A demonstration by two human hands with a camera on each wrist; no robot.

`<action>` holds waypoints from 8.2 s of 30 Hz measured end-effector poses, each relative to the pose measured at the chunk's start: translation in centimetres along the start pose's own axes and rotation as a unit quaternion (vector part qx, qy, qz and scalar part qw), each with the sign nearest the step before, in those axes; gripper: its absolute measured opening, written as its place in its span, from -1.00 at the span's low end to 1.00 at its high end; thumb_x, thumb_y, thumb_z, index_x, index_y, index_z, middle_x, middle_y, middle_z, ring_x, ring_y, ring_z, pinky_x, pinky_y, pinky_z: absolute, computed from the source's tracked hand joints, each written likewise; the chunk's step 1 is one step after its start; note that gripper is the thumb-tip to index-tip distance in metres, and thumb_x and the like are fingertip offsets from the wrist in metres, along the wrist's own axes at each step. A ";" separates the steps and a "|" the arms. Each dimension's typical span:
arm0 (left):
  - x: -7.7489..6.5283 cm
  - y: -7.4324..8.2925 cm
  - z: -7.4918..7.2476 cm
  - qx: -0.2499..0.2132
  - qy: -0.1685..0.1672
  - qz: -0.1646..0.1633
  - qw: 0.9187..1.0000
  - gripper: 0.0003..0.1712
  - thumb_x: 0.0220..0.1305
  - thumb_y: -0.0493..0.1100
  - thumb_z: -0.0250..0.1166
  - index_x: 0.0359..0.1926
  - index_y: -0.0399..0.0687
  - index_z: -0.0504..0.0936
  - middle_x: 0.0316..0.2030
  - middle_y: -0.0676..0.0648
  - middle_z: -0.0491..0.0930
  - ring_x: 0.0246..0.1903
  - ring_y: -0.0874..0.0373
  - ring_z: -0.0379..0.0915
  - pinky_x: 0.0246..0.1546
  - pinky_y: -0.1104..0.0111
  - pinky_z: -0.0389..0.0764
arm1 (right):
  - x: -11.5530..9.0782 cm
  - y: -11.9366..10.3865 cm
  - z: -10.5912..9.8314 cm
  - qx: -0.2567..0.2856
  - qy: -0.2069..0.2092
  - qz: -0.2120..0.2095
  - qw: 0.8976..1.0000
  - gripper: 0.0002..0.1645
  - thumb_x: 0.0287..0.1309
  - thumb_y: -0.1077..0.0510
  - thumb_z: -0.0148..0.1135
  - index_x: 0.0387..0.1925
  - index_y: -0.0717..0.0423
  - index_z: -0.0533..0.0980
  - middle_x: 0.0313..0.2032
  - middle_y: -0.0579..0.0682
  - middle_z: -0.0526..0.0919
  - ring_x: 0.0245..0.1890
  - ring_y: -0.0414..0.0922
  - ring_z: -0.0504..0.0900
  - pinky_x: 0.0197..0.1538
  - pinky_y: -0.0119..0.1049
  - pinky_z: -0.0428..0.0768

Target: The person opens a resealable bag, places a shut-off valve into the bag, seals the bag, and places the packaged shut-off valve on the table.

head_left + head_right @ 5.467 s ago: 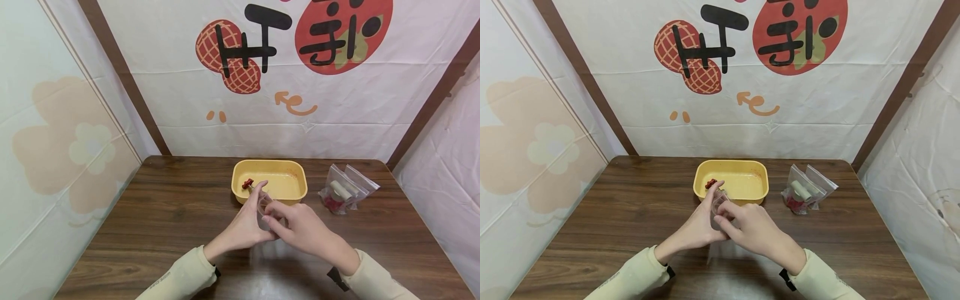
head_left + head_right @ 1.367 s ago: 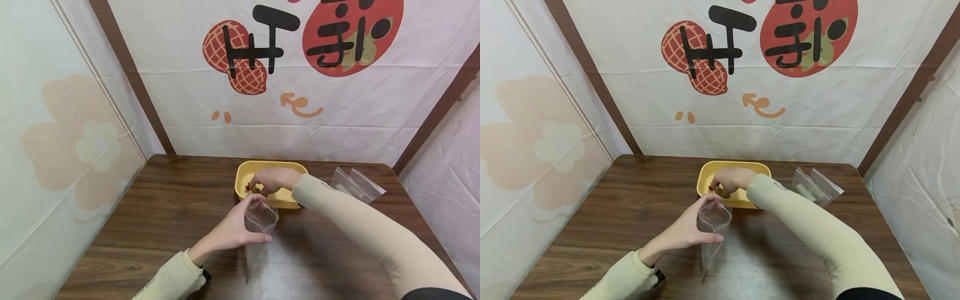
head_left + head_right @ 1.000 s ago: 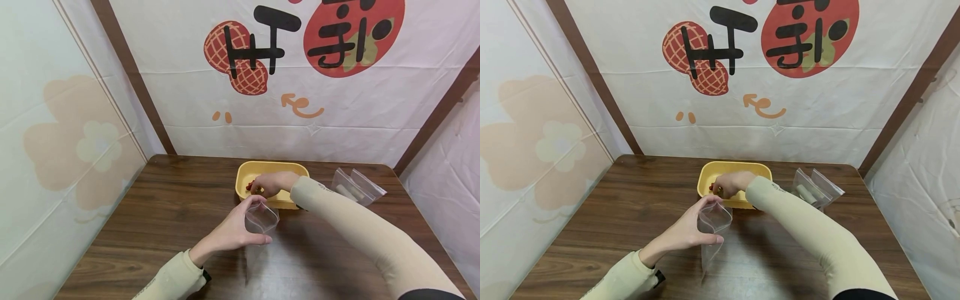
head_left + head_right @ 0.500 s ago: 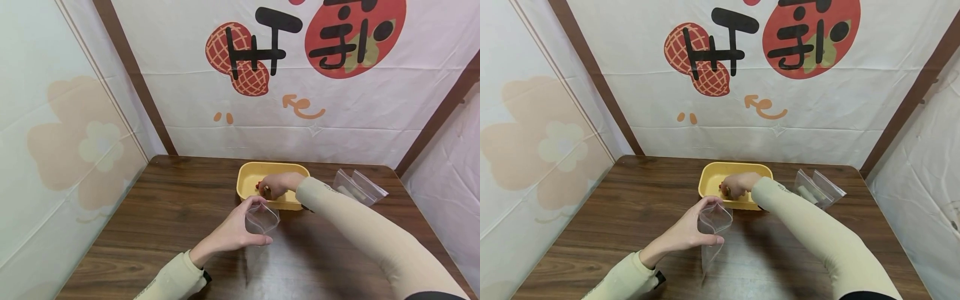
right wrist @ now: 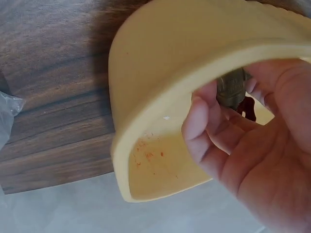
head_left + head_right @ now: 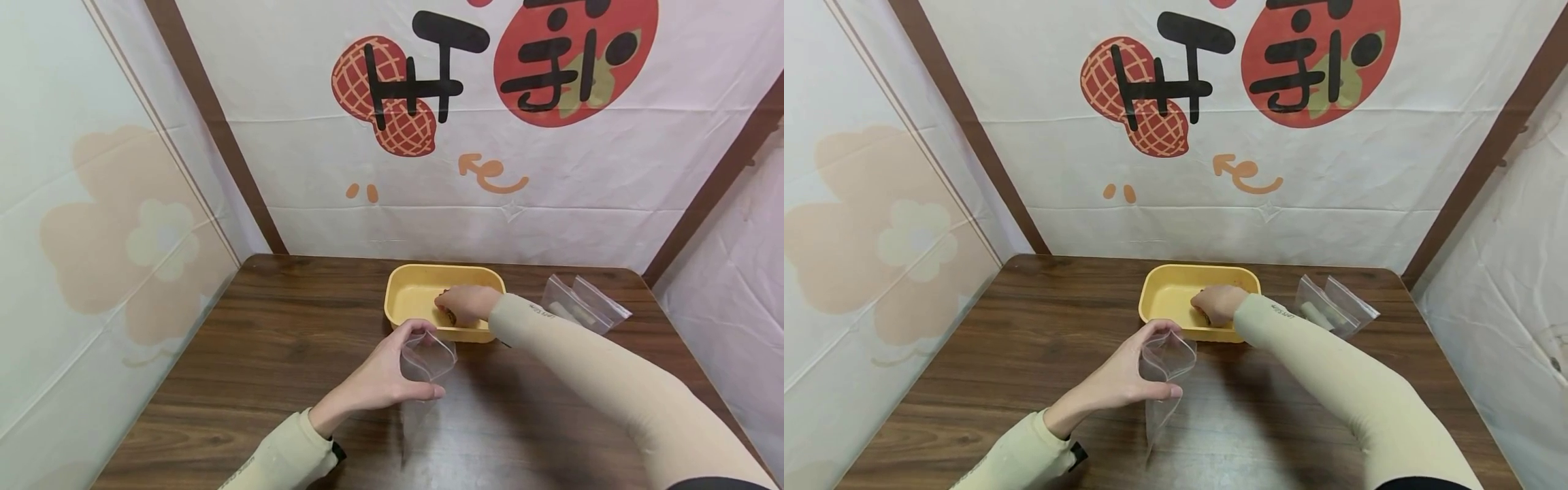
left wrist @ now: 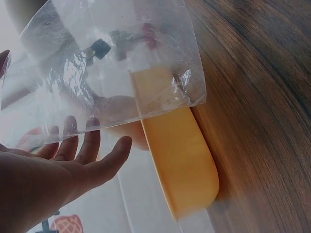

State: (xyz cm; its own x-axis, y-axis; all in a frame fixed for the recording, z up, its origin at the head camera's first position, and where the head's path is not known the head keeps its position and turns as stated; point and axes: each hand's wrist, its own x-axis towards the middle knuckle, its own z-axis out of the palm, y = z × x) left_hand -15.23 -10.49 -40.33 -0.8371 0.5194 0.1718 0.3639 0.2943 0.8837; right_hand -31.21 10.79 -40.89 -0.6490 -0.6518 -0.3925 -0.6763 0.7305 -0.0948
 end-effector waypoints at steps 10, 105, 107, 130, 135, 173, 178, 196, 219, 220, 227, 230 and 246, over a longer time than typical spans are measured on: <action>0.2 -0.1 0.2 -0.002 -0.001 0.013 1.000 -0.05 -0.05 -0.03 0.69 0.35 0.14 0.39 0.18 0.08 0.53 0.25 0.03 0.48 0.18 0.22 0.54 | -0.1 0.4 0.4 -0.022 0.043 -0.040 0.998 -0.84 0.29 0.31 0.35 -0.23 0.08 0.51 -0.45 -0.12 0.37 -0.42 -0.14 0.37 -0.35 -0.27 0.36; 1.9 -1.3 1.6 -0.005 -0.014 -0.008 1.000 0.01 -0.02 0.00 0.67 0.41 0.09 0.32 0.25 -0.06 0.52 0.31 0.13 0.42 0.32 0.11 0.39 | -4.8 2.4 -4.2 0.070 0.071 0.124 0.987 -0.65 0.21 -0.03 0.30 -0.59 -0.04 0.42 -0.56 -0.11 0.45 -0.57 -0.17 0.34 -0.50 -0.25 0.30; 1.9 -1.4 1.7 -0.004 -0.010 -0.009 1.000 0.01 -0.02 0.00 0.67 0.41 0.09 0.32 0.23 -0.02 0.53 0.30 0.14 0.43 0.32 0.12 0.40 | -5.1 2.3 -4.4 0.079 0.082 0.126 0.986 -0.65 0.21 -0.03 0.30 -0.61 -0.05 0.43 -0.58 -0.12 0.44 -0.58 -0.17 0.33 -0.52 -0.25 0.28; 2.6 -1.1 2.5 -0.007 0.021 -0.013 1.000 -0.02 -0.09 -0.11 0.70 0.34 0.01 0.39 0.16 -0.17 0.59 0.22 0.00 0.52 0.23 0.12 0.49 | -9.4 0.9 -7.1 0.173 0.165 0.126 0.963 -0.50 0.26 -0.04 0.26 -0.75 -0.09 0.34 -0.73 -0.20 0.26 -0.68 -0.24 0.18 -0.56 -0.32 0.17; 2.6 -1.1 2.6 -0.004 0.025 -0.012 1.000 0.01 -0.10 -0.10 0.70 0.36 -0.08 0.39 0.14 -0.13 0.60 0.19 0.01 0.53 0.21 0.14 0.50 | -9.9 0.2 -7.3 0.178 0.173 0.118 0.962 -0.51 0.24 -0.02 0.26 -0.75 -0.08 0.34 -0.73 -0.20 0.25 -0.67 -0.24 0.17 -0.54 -0.31 0.16; 3.0 -1.2 3.0 -0.019 0.046 -0.040 0.998 0.06 -0.07 -0.10 0.68 0.42 -0.13 0.31 0.17 -0.17 0.54 -0.02 0.15 0.63 0.20 0.08 0.50 | -14.4 -4.5 -11.2 0.180 0.198 0.082 0.960 -0.60 0.18 -0.03 0.32 -0.71 -0.05 0.45 -0.74 -0.19 0.32 -0.68 -0.24 0.23 -0.52 -0.31 0.23; 3.1 -1.3 2.9 -0.012 0.051 -0.038 0.998 0.06 -0.09 -0.08 0.68 0.41 -0.07 0.32 0.17 -0.21 0.54 0.13 0.01 0.56 0.21 0.05 0.48 | -14.6 -5.4 -11.3 0.182 0.186 0.066 0.963 -0.60 0.18 -0.01 0.30 -0.71 -0.05 0.44 -0.74 -0.21 0.29 -0.68 -0.26 0.20 -0.52 -0.33 0.21; 3.1 -0.8 3.4 0.014 0.064 -0.040 0.997 0.06 -0.11 0.01 0.70 0.40 0.08 0.33 0.20 0.04 0.54 0.19 0.13 0.48 0.27 0.05 0.44 | -14.0 -8.0 -10.2 0.178 0.127 0.043 0.975 -0.51 0.06 0.07 0.35 -0.79 -0.09 0.26 -0.77 -0.26 0.12 -0.69 -0.29 0.04 -0.57 -0.38 0.04; 3.4 -0.7 3.8 -0.037 0.043 -0.026 0.998 -0.02 0.00 -0.15 0.65 0.39 0.05 0.29 -0.07 -0.03 0.73 -0.16 0.24 0.71 0.01 0.29 0.62 | -11.3 -8.4 -7.6 0.133 0.098 0.018 0.986 -0.41 -0.11 0.16 0.39 -0.88 -0.11 0.16 -0.84 -0.29 0.06 -0.76 -0.34 -0.01 -0.63 -0.44 0.02; 3.4 -0.7 3.8 -0.035 0.044 -0.024 0.998 -0.02 -0.01 -0.15 0.65 0.39 0.05 0.29 -0.05 -0.02 0.72 -0.14 0.24 0.70 0.02 0.28 0.61 | -11.2 -8.4 -7.6 0.128 0.098 0.021 0.987 -0.41 -0.12 0.16 0.39 -0.88 -0.11 0.15 -0.84 -0.30 0.05 -0.75 -0.34 -0.02 -0.63 -0.44 0.02; 3.3 -0.7 3.8 -0.001 0.064 -0.021 0.998 0.00 -0.06 -0.05 0.68 0.37 0.06 0.33 0.00 0.09 0.64 -0.06 0.25 0.62 0.13 0.19 0.54 | -10.7 -8.6 -7.2 0.117 0.090 0.044 0.988 -0.41 -0.16 0.14 0.38 -0.89 -0.14 0.13 -0.85 -0.31 0.09 -0.78 -0.37 0.06 -0.66 -0.47 0.07; 3.3 -0.7 3.8 0.001 0.066 -0.027 0.997 0.01 -0.06 -0.04 0.68 0.38 0.06 0.33 -0.03 0.10 0.65 -0.09 0.25 0.63 0.12 0.17 0.54 | -10.6 -8.7 -7.0 0.124 0.086 0.046 0.987 -0.42 -0.16 0.15 0.37 -0.90 -0.14 0.14 -0.86 -0.31 0.10 -0.80 -0.37 0.08 -0.67 -0.47 0.08; 3.4 -0.7 3.8 -0.001 0.065 -0.029 0.997 0.06 -0.05 -0.07 0.67 0.45 0.07 0.31 -0.11 0.10 0.69 -0.19 0.25 0.67 0.13 0.19 0.53 | -9.3 -8.9 -6.3 0.143 0.057 0.067 0.986 -0.46 0.00 0.19 0.39 -0.86 -0.05 0.27 -0.87 -0.24 0.27 -0.81 -0.31 0.27 -0.67 -0.45 0.20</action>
State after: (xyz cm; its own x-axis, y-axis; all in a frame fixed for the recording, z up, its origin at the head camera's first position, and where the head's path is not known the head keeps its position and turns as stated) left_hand -16.77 -5.83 -42.03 -0.9026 0.3928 0.1760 0.3135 0.3197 0.8941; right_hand -21.32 9.07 -30.64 -0.7726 -0.5515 -0.3146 -0.4661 0.8291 -0.3087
